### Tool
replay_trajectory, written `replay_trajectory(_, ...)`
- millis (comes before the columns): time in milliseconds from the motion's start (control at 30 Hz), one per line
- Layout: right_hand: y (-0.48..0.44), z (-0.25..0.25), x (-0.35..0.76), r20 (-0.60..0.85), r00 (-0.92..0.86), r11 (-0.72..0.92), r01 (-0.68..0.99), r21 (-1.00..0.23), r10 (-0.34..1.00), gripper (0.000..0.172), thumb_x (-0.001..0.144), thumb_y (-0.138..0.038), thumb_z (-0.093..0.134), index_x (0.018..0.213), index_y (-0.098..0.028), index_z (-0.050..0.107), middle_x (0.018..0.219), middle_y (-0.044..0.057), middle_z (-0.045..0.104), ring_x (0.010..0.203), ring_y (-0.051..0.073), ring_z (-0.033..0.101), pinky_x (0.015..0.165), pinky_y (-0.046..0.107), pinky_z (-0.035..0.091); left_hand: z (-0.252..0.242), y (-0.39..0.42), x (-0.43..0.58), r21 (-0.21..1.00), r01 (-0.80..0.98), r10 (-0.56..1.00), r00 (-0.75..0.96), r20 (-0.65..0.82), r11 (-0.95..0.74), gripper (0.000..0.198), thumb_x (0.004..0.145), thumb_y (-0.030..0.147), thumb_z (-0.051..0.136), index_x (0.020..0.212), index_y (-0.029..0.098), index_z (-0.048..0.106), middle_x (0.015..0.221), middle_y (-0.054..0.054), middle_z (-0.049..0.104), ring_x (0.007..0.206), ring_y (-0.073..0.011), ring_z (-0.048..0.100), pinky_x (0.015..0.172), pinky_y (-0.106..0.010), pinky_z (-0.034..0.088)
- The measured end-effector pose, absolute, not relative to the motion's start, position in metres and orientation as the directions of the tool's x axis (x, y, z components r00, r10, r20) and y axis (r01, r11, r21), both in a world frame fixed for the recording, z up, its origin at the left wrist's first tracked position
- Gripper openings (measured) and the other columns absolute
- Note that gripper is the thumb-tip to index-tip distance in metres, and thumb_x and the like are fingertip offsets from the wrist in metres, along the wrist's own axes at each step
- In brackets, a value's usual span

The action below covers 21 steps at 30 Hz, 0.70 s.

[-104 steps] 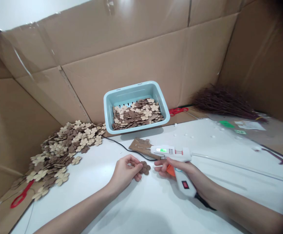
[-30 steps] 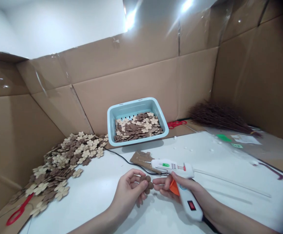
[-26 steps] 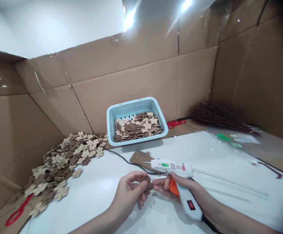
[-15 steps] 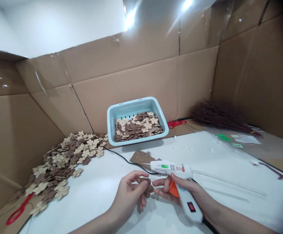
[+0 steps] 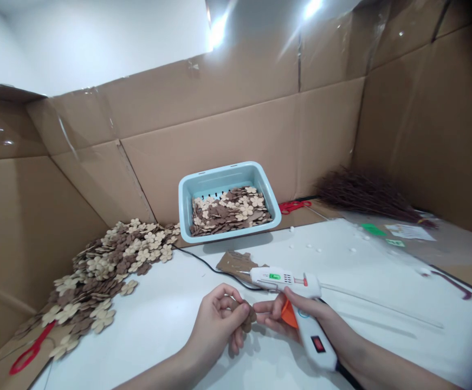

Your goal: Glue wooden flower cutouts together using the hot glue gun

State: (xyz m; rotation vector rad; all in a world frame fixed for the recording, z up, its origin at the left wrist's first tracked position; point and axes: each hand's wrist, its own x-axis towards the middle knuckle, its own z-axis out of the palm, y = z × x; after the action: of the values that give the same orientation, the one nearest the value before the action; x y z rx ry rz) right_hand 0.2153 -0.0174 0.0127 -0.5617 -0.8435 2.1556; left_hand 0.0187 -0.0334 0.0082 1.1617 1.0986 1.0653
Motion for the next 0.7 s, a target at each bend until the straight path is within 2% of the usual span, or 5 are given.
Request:
replay_trajectory(133, -0.016, 0.011, 0.215, -0.111, -0.631, -0.505, -0.489, -0.711, 0.768, 0.041, 0.087, -0.039, 0.056, 0.062, -0.010, 0.069, 0.096, 0.016, 0.072, 0.110, 0.029, 0.060, 0.114, 0.046, 0.021, 0.009, -0.033, 0.019, 0.993, -0.040, 0.983, 0.148, -0.106, 0.113, 0.032, 0.076, 0.039, 0.069, 0.081, 0.019, 0.045, 0.052, 0.005, 0.056, 0.030, -0.0051, 0.045, 0.028, -0.012, 0.031)
replay_trajectory(400, -0.017, 0.016, 0.216, -0.144, -0.580, -0.484, -0.491, -0.724, 0.802, 0.037, 0.081, -0.042, 0.063, 0.061, -0.011, 0.069, 0.094, 0.015, 0.072, 0.106, 0.030, 0.063, 0.113, 0.044, 0.026, 0.004, -0.030, 0.016, 0.996, -0.008, 0.982, 0.169, -0.082, 0.084, 0.033, 0.079, 0.045, 0.065, 0.087, 0.018, 0.047, 0.055, 0.005, 0.057, 0.037, -0.0062, 0.047, 0.033, -0.014, 0.033)
replay_trajectory(567, -0.013, 0.016, 0.222, -0.175, -0.498, -0.438, -0.480, -0.760, 0.849, 0.036, 0.081, -0.041, 0.063, 0.061, -0.011, 0.070, 0.092, 0.014, 0.073, 0.108, 0.030, 0.061, 0.112, 0.043, 0.030, 0.013, -0.028, 0.013, 0.996, 0.011, 0.994, 0.066, -0.085, 0.085, 0.044, 0.071, 0.039, 0.073, 0.096, 0.021, 0.042, 0.064, 0.002, 0.064, 0.043, -0.0073, 0.050, 0.037, -0.014, 0.027)
replay_trajectory(700, -0.007, 0.011, 0.225, -0.172, -0.478, -0.426, -0.493, -0.759, 0.861, 0.038, 0.082, -0.042, 0.062, 0.062, -0.011, 0.071, 0.093, 0.015, 0.073, 0.109, 0.031, 0.061, 0.112, 0.043, 0.029, 0.023, -0.021, 0.006, 0.997, -0.038, 0.995, -0.075, -0.066, 0.063, 0.050, 0.069, 0.040, 0.074, 0.097, 0.023, 0.036, 0.066, 0.001, 0.067, 0.052, -0.0113, 0.058, 0.043, -0.016, 0.031)
